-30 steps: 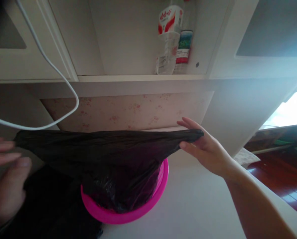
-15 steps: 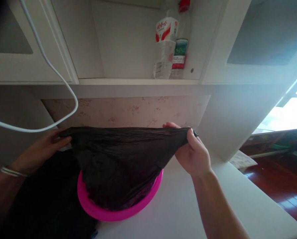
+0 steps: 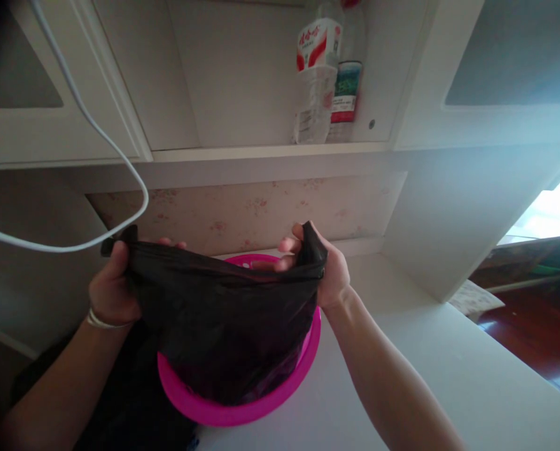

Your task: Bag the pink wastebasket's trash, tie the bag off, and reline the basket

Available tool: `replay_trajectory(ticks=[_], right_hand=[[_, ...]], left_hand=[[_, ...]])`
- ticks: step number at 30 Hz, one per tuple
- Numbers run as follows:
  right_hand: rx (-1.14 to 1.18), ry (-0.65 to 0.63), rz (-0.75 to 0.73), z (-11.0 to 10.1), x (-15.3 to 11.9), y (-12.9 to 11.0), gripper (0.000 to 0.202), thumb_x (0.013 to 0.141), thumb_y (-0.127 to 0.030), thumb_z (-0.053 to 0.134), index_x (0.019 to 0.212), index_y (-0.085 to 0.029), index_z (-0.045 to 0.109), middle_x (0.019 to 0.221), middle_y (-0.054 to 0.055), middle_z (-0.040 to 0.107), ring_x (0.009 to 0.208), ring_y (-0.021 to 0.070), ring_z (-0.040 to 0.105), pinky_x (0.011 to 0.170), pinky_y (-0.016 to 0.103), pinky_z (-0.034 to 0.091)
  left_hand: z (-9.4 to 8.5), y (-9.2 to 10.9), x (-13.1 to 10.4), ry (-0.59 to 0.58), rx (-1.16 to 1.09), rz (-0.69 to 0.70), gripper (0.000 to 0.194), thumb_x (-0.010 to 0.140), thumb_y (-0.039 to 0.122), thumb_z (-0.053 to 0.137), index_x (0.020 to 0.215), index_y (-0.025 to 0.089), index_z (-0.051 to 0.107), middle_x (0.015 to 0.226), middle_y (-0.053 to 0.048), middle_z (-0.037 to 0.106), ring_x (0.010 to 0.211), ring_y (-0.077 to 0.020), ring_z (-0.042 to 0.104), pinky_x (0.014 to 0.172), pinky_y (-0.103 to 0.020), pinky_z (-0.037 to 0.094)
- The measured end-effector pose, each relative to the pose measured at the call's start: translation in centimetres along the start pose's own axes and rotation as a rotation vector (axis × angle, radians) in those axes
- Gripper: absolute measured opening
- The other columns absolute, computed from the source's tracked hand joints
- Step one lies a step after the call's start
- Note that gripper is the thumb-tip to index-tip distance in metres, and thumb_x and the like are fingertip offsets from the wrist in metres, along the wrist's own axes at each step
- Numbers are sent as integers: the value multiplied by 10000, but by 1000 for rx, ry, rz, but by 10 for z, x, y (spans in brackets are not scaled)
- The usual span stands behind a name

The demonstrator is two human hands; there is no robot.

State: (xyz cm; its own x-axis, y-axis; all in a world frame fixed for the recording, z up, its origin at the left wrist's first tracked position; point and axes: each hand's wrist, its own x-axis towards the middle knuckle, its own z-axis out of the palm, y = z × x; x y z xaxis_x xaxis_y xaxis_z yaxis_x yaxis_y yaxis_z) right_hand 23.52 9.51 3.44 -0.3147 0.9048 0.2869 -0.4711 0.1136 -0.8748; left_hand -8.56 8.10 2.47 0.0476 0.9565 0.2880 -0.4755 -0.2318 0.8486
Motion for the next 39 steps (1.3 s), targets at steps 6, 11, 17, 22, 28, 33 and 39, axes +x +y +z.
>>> replay_trajectory(ticks=[6, 11, 17, 22, 28, 33, 39], right_hand=[[54, -168, 110, 10, -3, 7, 340, 945, -570, 494, 805, -268, 426, 398, -138, 330, 264, 79, 158, 301, 206, 206], [-350, -257, 134, 17, -5, 15, 356, 951, -525, 556, 837, -188, 571, 669, -19, 611, 519, 93, 524, 506, 225, 425], [-615, -27, -219, 26, -6, 2, 193, 855, -377, 718, 839, -186, 703, 788, 2, 586, 726, 122, 541, 625, 232, 446], [-474, 48, -220, 23, -4, -16, 185, 779, -358, 789, 815, -187, 728, 680, -9, 617, 561, 105, 525, 481, 224, 419], [-373, -51, -78, 17, -3, -26, 452, 835, -324, 730, 1273, -263, 637, 588, -69, 608, 411, 77, 488, 373, 183, 358], [-405, -130, -24, 10, -4, -32, 162, 820, -303, 707, 881, -164, 763, 663, 20, 686, 547, 127, 619, 519, 238, 498], [-639, -42, -136, 5, -1, -40, 286, 655, -362, 883, 740, -168, 691, 605, -16, 614, 517, 104, 534, 458, 219, 405]], left_hand=[[32, 3, -18, -130, -283, -198, 220, 925, 443, 576, 835, 270, 680, 431, 89, 468, 408, -99, 536, 636, -303, 604], [52, -4, -15, -286, 12, -387, 222, 879, 439, 670, 813, 239, 599, 542, 77, 438, 364, -43, 295, 346, -151, 239], [80, -7, -4, -136, 446, -322, 347, 860, 330, 679, 644, 186, 448, 513, 68, 403, 394, -38, 328, 385, -174, 204], [96, -5, -6, -105, 481, -249, 255, 838, 346, 692, 720, 189, 529, 468, 59, 485, 344, -63, 342, 366, -218, 174], [95, -10, -5, -155, 386, -304, 380, 877, 388, 601, 576, 168, 525, 475, 38, 419, 422, -69, 315, 444, -239, 244], [92, -7, -9, -128, 133, -290, 203, 767, 321, 502, 633, 179, 556, 604, -21, 523, 549, -137, 433, 550, -280, 411], [96, -10, -6, 36, 384, -167, 167, 793, 313, 614, 867, 205, 511, 609, 12, 621, 503, -130, 501, 503, -247, 407]])
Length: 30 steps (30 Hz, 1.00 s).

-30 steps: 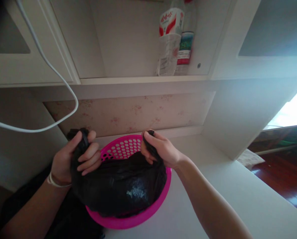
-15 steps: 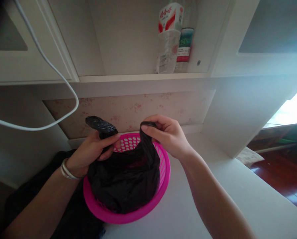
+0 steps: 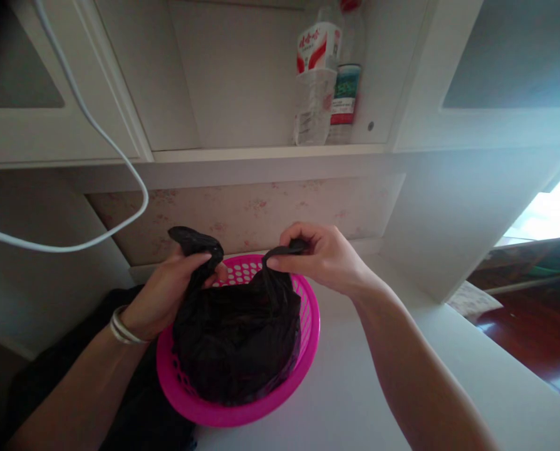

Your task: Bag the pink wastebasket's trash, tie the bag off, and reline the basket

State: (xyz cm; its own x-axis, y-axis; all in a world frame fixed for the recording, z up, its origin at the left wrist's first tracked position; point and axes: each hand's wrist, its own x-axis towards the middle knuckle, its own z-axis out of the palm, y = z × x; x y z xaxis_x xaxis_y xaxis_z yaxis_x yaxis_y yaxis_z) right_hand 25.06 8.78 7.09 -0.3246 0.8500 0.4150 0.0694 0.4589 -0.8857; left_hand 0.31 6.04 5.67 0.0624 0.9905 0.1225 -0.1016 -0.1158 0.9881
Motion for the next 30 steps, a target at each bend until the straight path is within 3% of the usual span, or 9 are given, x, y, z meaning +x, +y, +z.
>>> replay_trajectory(ticks=[3, 6, 10, 15, 17, 21, 23, 27, 30], right_hand=[[-96, 44, -84, 3, 0, -2, 240, 719, -352, 845, 852, -186, 734, 715, -3, 656, 597, 110, 559, 510, 223, 422], [-123, -9, -134, 11, -1, -7, 198, 816, -329, 760, 979, -216, 762, 869, 22, 710, 690, 127, 605, 572, 236, 452], [-185, -21, -136, 21, -2, -11, 107, 852, -302, 714, 891, -212, 757, 803, 12, 692, 691, 129, 589, 569, 238, 431], [-265, -2, -74, 24, -1, -8, 301, 713, -419, 834, 845, -196, 681, 653, -31, 586, 574, 110, 494, 487, 234, 358], [-408, 57, -100, 25, -2, -9, 349, 655, -408, 871, 792, -201, 626, 597, -61, 516, 536, 91, 429, 470, 229, 313], [-583, 87, -224, 27, -2, -10, 106, 803, -217, 719, 788, -201, 614, 658, -52, 570, 590, 87, 478, 558, 233, 367], [-559, 48, -248, 27, -1, -10, 104, 810, -151, 680, 891, -212, 657, 750, -38, 620, 639, 92, 525, 597, 235, 398], [-221, 53, -257, 30, 0, -3, 428, 767, -165, 767, 1117, -262, 541, 750, -66, 595, 588, 91, 526, 509, 217, 391], [-19, 155, -349, 36, 0, 3, 448, 707, -140, 829, 970, -265, 488, 742, -74, 588, 583, 89, 536, 501, 213, 411]], left_hand=[[4, -2, 7, -44, 127, 76, 258, 811, 306, 679, 923, 231, 460, 595, 47, 645, 369, -84, 414, 392, -205, 290], [6, -3, 14, -75, 198, 46, 177, 816, 284, 662, 832, 214, 499, 544, 47, 619, 333, -69, 374, 353, -202, 209], [8, -6, 18, -29, 194, 3, 116, 766, 238, 697, 829, 183, 616, 552, 68, 533, 433, -67, 400, 424, -200, 241], [4, -12, 14, -191, 136, -81, 157, 824, 335, 646, 868, 189, 687, 565, 67, 468, 489, -98, 378, 480, -242, 267], [2, -13, 13, -165, 77, -62, 142, 827, 311, 608, 844, 195, 689, 591, 52, 510, 532, -114, 422, 526, -248, 325], [0, -11, 12, -25, 134, 44, 187, 820, 264, 572, 898, 200, 729, 852, -5, 688, 717, -140, 550, 632, -242, 402], [0, -10, 12, 18, 194, 89, 191, 840, 272, 561, 902, 197, 725, 886, -11, 700, 744, -139, 569, 631, -231, 411], [-1, -15, 15, 82, 132, 63, 429, 846, 343, 641, 1254, 276, 524, 655, 71, 607, 525, -117, 499, 482, -205, 336], [-2, -20, 18, 141, 236, 181, 195, 840, 277, 660, 967, 248, 516, 545, 107, 484, 454, -91, 410, 463, -197, 295]])
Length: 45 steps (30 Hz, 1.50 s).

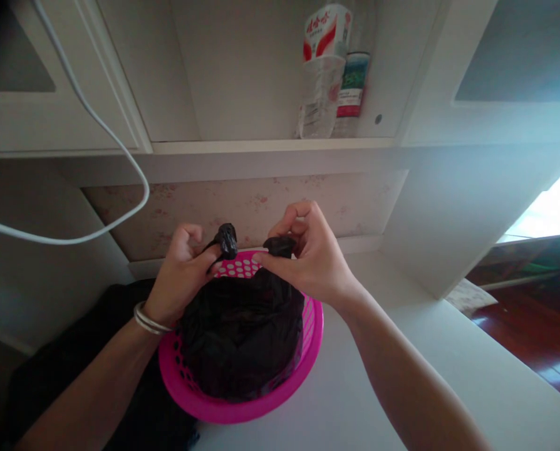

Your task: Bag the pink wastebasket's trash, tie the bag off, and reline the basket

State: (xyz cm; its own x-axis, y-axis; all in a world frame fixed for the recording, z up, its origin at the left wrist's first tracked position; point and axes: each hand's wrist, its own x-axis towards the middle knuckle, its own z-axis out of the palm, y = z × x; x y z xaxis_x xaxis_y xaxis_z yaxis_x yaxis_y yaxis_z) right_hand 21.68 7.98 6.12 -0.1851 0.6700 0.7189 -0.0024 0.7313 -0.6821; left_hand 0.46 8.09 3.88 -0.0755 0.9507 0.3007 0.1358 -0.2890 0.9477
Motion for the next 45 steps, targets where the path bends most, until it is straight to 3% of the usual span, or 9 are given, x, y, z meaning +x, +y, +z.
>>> replay_trajectory(ticks=[4, 10, 14, 18, 24, 30, 34, 39, 45], right_hand=[[-84, -58, -78, 8, -3, 4, 293, 690, -190, 863, 745, -210, 576, 739, -14, 630, 679, 123, 598, 559, 244, 454], [34, -105, 94, 20, -5, 10, 188, 709, -249, 857, 789, -195, 696, 788, 16, 714, 718, 135, 658, 643, 251, 539], [211, -181, 261, 20, -7, 5, 254, 747, -338, 843, 939, -210, 737, 880, 26, 755, 803, 148, 711, 722, 241, 584], [324, -399, 330, 15, -8, -6, 316, 941, -442, 628, 1159, -237, 727, 1075, 67, 756, 996, 188, 723, 864, 306, 598], [-15, -112, 62, 3, -1, -2, 372, 857, -340, 748, 1219, -271, 702, 1149, 64, 641, 665, 91, 625, 558, 230, 534], [-98, -539, 151, -4, 8, 12, 339, 991, -425, 529, 1165, -216, 733, 961, 47, 693, 858, 148, 636, 753, 265, 520], [88, -442, 359, -6, 6, 19, 333, 865, -493, 697, 913, -165, 729, 696, -1, 666, 575, 102, 575, 521, 222, 455], [224, -300, 478, -11, 2, 26, 345, 846, -505, 721, 858, -165, 660, 697, 10, 693, 522, 90, 587, 512, 215, 477], [-297, -120, 270, -5, 7, 28, 344, 915, -507, 621, 864, -168, 645, 647, -11, 647, 548, 105, 575, 517, 229, 413]], left_hand=[[2, 4, -2, -53, 118, 182, 125, 882, 236, 606, 778, 204, 543, 697, 51, 552, 656, -103, 513, 615, -213, 386], [4, 11, -14, -435, -116, -20, 245, 926, 347, 526, 818, 190, 680, 703, 22, 556, 653, -136, 489, 606, -258, 389], [1, 12, -16, -639, -204, 30, 174, 859, 342, 646, 937, 197, 705, 813, 1, 660, 789, -182, 600, 727, -297, 483], [5, 12, -17, -625, 46, 169, 257, 859, 330, 703, 1090, 216, 707, 984, -19, 738, 963, -218, 662, 865, -328, 499], [10, 7, -20, -575, 158, 191, 265, 977, 340, 481, 1077, 220, 695, 822, -11, 700, 899, -209, 659, 859, -341, 498], [9, 5, -19, -532, 177, 175, 272, 954, 286, 499, 1165, 228, 660, 618, 47, 556, 585, -151, 548, 619, -274, 460], [4, 3, -24, -543, 159, 139, 246, 983, 313, 474, 1143, 237, 644, 606, 65, 494, 515, -120, 479, 545, -246, 421], [-8, 4, -29, -582, 131, 118, 220, 972, 238, 500, 1149, 235, 631, 784, 27, 593, 652, -117, 578, 640, -245, 478], [-5, 6, -28, -743, -220, -115, 267, 972, 466, 525, 976, 206, 583, 539, 72, 505, 499, -113, 530, 543, -230, 453]])
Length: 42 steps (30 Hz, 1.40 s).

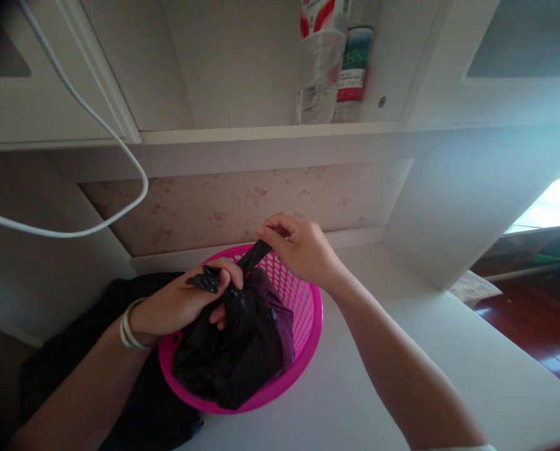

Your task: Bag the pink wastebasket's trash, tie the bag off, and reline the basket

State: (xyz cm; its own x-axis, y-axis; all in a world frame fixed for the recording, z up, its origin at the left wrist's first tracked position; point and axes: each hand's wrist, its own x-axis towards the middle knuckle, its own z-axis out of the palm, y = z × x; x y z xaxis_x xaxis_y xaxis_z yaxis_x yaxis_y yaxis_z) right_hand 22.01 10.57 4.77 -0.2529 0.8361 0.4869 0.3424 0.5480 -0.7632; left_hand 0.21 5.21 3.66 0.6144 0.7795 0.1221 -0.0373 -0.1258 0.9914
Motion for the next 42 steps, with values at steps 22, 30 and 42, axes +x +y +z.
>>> replay_trajectory(ticks=[22, 30, 42], right_hand=[[265, -448, 170, 27, -53, -40, 156, 910, -340, 632, 871, -202, 696, 794, 27, 743, 708, 142, 692, 619, 246, 534], [-196, -154, 3, 45, -48, -27, 323, 814, -138, 613, 1100, -262, 528, 738, -35, 713, 676, 168, 669, 566, 244, 412], [-572, 25, -562, 45, -35, -10, 152, 775, -59, 519, 823, -185, 591, 1177, 143, 633, 942, 216, 608, 751, 316, 475]], left_hand=[[11, -1, -6, 412, 401, 162, 174, 1000, 308, 443, 888, 219, 543, 873, 25, 560, 839, -141, 534, 815, -257, 426], [13, -2, -16, 310, 1007, 291, 319, 846, -2, 438, 1047, 192, 591, 996, -42, 636, 942, -200, 601, 862, -350, 467], [9, -4, -32, 247, 1396, 712, 422, 845, -34, 468, 1163, 156, 670, 1126, -110, 653, 1053, -217, 641, 945, -350, 554]])
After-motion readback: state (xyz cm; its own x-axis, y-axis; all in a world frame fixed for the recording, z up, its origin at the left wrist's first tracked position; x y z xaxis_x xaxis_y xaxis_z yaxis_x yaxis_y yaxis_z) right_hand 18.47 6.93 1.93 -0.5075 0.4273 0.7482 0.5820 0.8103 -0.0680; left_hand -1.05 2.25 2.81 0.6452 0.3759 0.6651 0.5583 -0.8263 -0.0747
